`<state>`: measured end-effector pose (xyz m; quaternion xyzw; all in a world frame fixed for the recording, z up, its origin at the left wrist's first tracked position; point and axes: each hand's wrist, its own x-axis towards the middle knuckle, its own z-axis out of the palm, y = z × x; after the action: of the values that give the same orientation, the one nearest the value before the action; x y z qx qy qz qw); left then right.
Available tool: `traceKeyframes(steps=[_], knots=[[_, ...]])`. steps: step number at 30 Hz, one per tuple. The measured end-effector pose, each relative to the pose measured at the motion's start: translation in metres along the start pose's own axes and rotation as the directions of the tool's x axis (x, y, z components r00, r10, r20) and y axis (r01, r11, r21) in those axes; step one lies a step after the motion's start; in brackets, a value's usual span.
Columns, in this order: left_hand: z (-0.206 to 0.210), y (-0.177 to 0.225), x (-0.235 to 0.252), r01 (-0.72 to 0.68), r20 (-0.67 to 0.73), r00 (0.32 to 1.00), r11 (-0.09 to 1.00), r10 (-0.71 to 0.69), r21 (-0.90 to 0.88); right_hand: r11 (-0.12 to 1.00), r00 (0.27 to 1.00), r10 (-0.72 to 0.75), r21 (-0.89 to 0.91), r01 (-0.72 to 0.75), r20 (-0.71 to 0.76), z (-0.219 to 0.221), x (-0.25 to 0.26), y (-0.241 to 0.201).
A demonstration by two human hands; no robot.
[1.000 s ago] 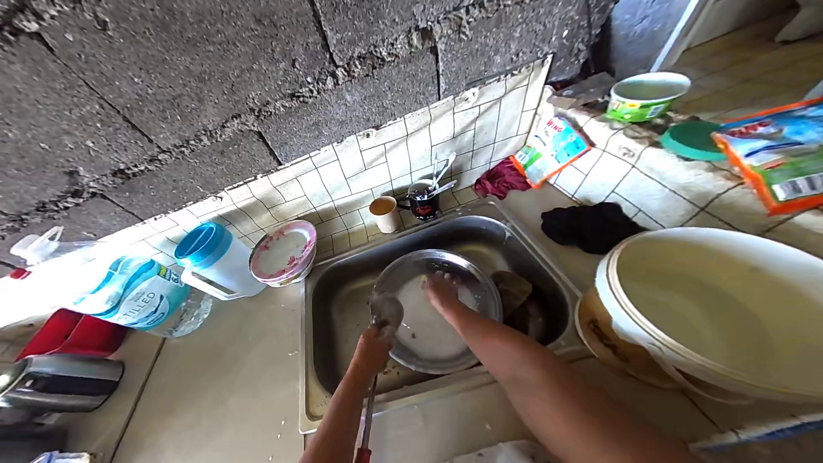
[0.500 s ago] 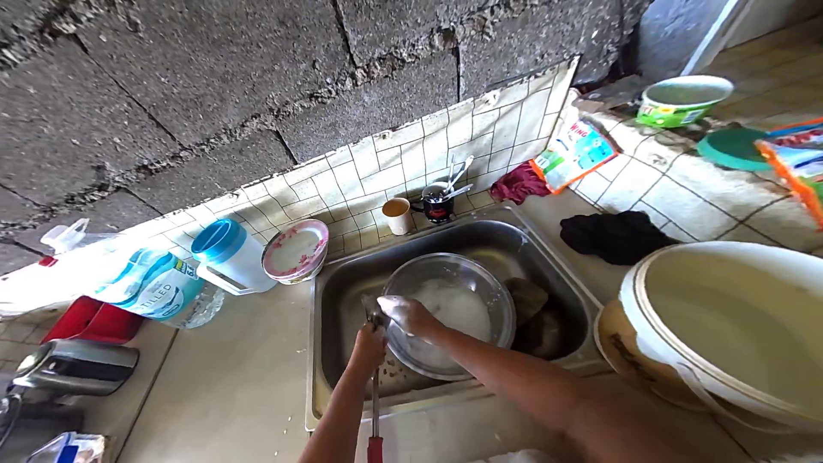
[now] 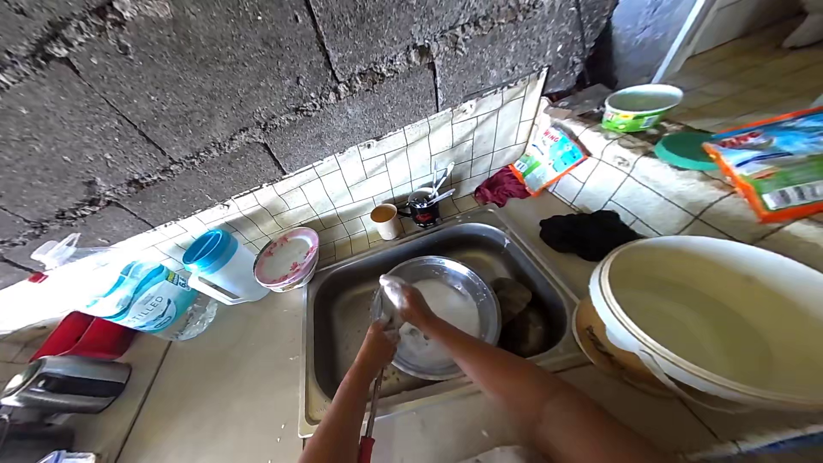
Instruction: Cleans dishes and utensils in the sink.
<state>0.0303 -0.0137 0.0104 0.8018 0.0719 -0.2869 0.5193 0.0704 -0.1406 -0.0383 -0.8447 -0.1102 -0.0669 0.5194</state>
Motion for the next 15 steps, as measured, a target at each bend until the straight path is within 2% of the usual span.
traceKeyframes(steps=[2,5,6,7,10,12,15], knots=[[0.001,0.000,0.000,-0.010,-0.002,1.000,1.000,0.010,0.010,0.998,0.999,0.048,-0.043,-0.048,-0.011,0.002,0.001,-0.003],[0.000,0.001,0.000,-0.056,-0.050,0.997,0.998,0.057,0.005,0.968,0.959,-0.249,-0.060,0.243,-0.138,0.025,-0.014,-0.008],[0.000,0.000,0.001,-0.064,-0.043,0.997,0.998,0.064,0.018,0.954,0.941,-0.298,-0.053,0.294,-0.161,0.027,-0.014,-0.005],[0.000,-0.001,0.002,-0.061,-0.018,0.998,0.997,0.061,0.048,0.963,0.951,-0.271,-0.035,0.268,-0.152,0.023,-0.011,-0.002],[-0.003,-0.002,0.006,-0.140,0.063,0.990,0.946,0.127,0.292,0.999,0.998,0.042,-0.017,-0.043,-0.037,-0.001,0.005,0.005],[-0.009,0.000,0.008,-0.198,0.099,0.980,0.865,0.171,0.461,0.971,0.971,0.237,0.018,-0.237,0.014,-0.013,0.016,0.008],[-0.014,0.002,0.011,-0.112,-0.007,0.989,0.792,0.145,0.600,0.902,0.903,0.401,0.106,-0.419,0.157,-0.023,0.028,0.013]])
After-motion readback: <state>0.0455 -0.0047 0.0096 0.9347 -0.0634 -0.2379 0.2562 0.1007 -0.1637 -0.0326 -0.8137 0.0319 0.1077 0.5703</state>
